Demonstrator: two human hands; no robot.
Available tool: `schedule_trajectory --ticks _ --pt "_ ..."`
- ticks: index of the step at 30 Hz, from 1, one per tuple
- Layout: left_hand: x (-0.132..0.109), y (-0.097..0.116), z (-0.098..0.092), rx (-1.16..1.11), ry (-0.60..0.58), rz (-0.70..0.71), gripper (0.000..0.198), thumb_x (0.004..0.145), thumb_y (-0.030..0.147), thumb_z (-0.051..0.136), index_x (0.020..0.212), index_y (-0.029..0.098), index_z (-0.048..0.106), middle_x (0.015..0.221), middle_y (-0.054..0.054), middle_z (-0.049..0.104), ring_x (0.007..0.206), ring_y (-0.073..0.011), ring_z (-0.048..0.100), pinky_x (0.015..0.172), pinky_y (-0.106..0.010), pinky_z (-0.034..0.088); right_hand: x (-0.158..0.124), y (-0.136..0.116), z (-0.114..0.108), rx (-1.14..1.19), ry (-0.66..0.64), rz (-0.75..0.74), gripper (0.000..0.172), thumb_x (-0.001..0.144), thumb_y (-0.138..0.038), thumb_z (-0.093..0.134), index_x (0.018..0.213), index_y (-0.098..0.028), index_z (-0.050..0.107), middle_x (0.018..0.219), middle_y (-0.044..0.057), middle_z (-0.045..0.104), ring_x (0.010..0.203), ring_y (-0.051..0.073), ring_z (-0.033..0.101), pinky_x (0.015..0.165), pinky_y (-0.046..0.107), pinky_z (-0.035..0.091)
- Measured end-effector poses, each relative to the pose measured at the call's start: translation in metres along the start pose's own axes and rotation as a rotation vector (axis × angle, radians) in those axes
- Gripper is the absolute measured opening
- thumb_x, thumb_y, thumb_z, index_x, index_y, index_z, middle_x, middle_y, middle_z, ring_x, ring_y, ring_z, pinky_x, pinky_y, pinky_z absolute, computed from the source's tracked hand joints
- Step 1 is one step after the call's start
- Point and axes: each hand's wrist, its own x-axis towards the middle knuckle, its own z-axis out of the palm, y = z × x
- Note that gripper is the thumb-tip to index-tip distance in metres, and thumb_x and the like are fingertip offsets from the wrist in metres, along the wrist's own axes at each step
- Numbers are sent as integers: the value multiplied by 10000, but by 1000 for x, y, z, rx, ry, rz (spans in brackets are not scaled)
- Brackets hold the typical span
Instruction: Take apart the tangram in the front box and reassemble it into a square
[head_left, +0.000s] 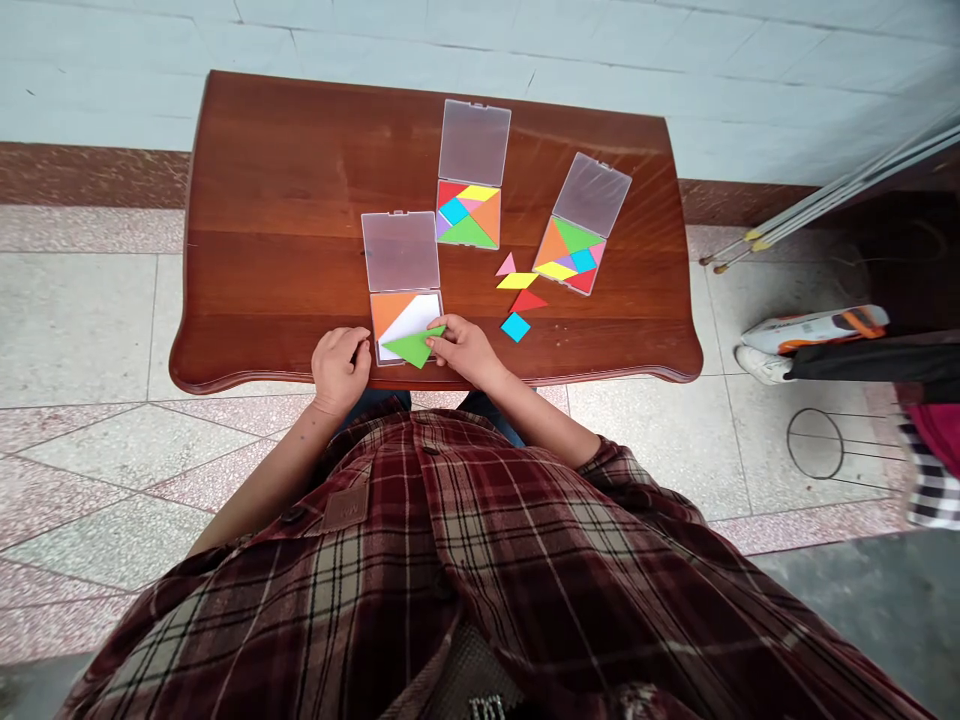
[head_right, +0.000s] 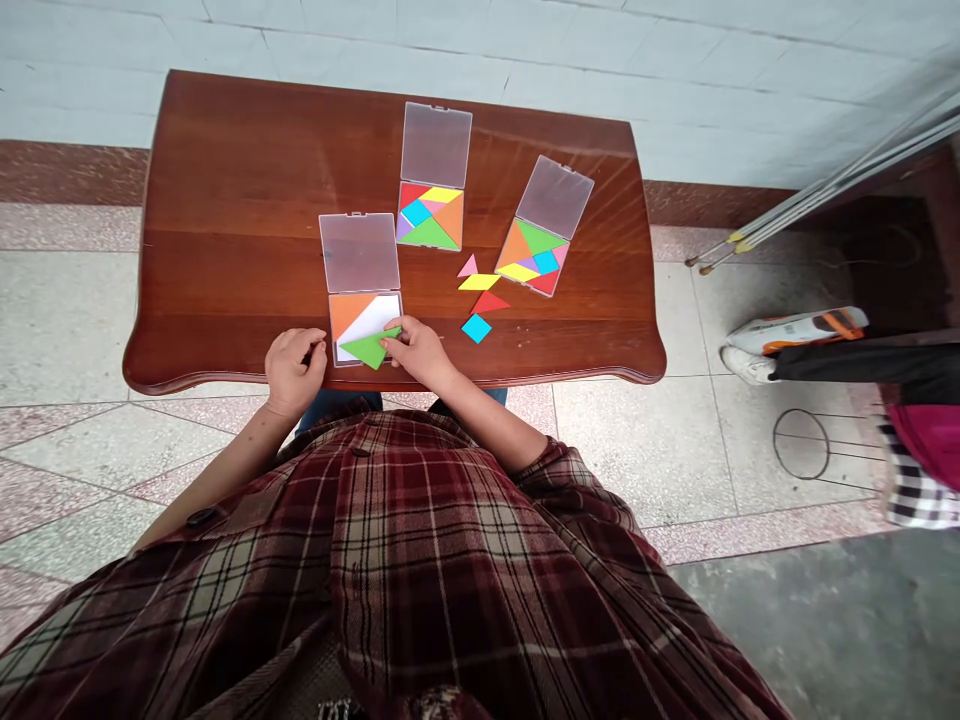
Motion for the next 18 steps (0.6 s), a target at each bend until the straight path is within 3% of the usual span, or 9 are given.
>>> schedule_trajectory --ticks 6,12,15,18 --pt "0 3 -1 13 -24 -24 213 878 247 464 963 219 657 945 -72 688 885 -228 599 838 -371 460 3 -8 -5 -79 -36 -8 141 782 -170 631 869 -207 526 551 -111 527 446 68 499 527 219 394" --pt "0 3 -1 26 -21 -22 225 873 244 454 959 210 659 948 -86 687 880 -237 592 836 -379 454 4 -7 -6 -48 -25 20 97 800 -189 644 824 -201 551 529 -101 530 440 58 486 480 193 378" --pt "0 4 -1 3 -32 -41 229 875 248 447 958 210 658 951 -93 683 889 -246 589 841 -393 451 -1 -7 -7 -2 -2 75 136 794 -218 685 786 -197 551 501 -88 532 454 61 499 421 163 356" --pt "0 4 0 -1 -32 -44 226 874 251 449 952 212 658 950 -93 683 889 -247 590 840 -396 451 -9 -10 -8 127 16 189 193 800 -186 696 744 -195 511 528 -71 571 497 65 560 457 161 460"
